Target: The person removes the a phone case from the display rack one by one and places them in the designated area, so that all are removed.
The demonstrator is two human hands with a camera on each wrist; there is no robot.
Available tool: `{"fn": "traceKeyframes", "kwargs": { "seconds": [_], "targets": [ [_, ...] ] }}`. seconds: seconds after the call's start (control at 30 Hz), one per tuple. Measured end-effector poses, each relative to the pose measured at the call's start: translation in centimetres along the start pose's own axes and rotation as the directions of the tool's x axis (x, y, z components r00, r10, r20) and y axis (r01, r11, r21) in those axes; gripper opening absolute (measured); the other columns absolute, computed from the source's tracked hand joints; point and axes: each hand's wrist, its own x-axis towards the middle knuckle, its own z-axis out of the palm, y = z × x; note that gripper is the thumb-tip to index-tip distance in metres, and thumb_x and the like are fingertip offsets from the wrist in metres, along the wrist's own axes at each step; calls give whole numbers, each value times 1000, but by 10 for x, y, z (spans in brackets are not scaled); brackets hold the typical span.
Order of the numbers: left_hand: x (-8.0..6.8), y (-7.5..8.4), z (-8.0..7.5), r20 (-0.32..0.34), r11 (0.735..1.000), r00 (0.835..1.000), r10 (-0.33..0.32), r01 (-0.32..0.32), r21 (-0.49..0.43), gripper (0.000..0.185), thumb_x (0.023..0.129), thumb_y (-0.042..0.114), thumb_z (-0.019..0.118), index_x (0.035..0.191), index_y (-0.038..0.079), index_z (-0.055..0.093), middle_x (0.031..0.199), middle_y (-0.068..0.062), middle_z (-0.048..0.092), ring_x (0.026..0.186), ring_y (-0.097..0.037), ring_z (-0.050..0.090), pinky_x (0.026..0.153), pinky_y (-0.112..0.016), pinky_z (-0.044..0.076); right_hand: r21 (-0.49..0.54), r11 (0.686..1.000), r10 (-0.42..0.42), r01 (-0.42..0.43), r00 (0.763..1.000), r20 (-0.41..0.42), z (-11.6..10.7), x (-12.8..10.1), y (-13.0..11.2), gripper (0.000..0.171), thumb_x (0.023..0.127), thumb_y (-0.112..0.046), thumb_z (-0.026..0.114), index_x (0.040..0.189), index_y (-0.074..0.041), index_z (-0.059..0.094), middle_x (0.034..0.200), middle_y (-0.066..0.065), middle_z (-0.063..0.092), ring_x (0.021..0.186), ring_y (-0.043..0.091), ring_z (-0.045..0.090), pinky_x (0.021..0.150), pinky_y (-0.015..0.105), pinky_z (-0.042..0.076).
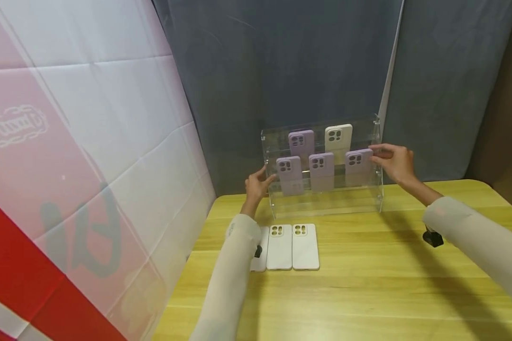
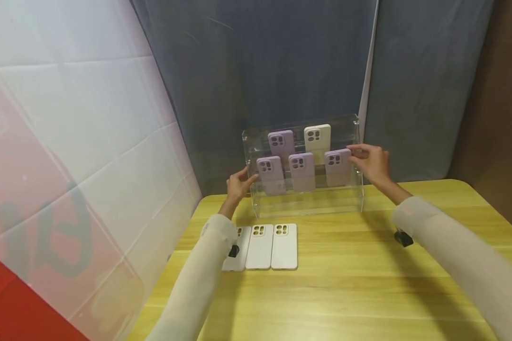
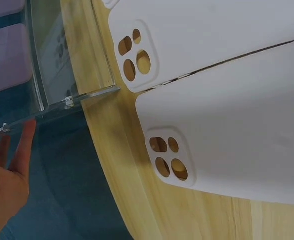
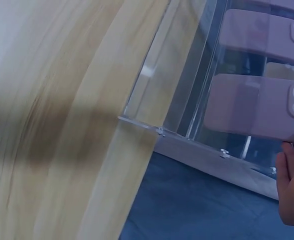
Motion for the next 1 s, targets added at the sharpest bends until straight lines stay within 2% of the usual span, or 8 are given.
{"fn": "traceKeyframes", "kwargs": {
  "seconds": [0.2, 0.43, 0.6, 0.77, 1.0],
  "targets": [
    [-1, 0, -1, 12, 1000, 1000, -26, 26, -10, 66, 89, 39, 83, 149, 26, 58, 142, -19, 62, 114, -36, 70, 53, -26, 65, 13, 1000, -28, 28, 1000, -15, -9, 4, -12, 31, 90, -6, 82, 120, -2, 77, 109, 24, 74, 76, -33, 50, 77, 4, 38],
    [-1, -2, -3, 14, 999, 1000, -24, 24, -36, 64, 89, 36, 84, 147, 24, 59, 139, -18, 65, 117, -35, 69, 54, -27, 65, 3, 998, -67, 67, 997, -45, -16, 8, -28, 32, 91, -7, 81, 123, -7, 77, 110, 21, 75, 77, -32, 53, 65, -2, 43],
    [1, -3, -2, 0, 998, 1000, -31, 31, -54, 64, 88, 36, 84, 146, 25, 60, 141, -18, 64, 123, -33, 66, 56, -29, 66, 3, 996, -89, 89, 995, -52, -19, 10, -37, 33, 91, -8, 82, 123, -9, 77, 111, 20, 75, 77, -32, 53, 65, -3, 44],
    [1, -4, -1, -1, 997, 999, -45, 45, -61, 64, 88, 36, 84, 147, 25, 60, 141, -18, 63, 122, -34, 67, 54, -29, 66, 1, 997, -82, 82, 995, -61, -23, 10, -41, 34, 91, -9, 82, 124, -8, 77, 110, 21, 75, 76, -31, 53, 67, -4, 43],
    [-1, -2, -4, 0, 999, 1000, -29, 29, -38, 63, 89, 37, 83, 146, 24, 60, 140, -18, 64, 123, -35, 66, 54, -28, 66, 2, 999, -42, 42, 999, 4, -26, -3, -42, 37, 91, -13, 83, 127, -10, 76, 113, 21, 74, 78, -30, 53, 64, -3, 47]
  ]
}}
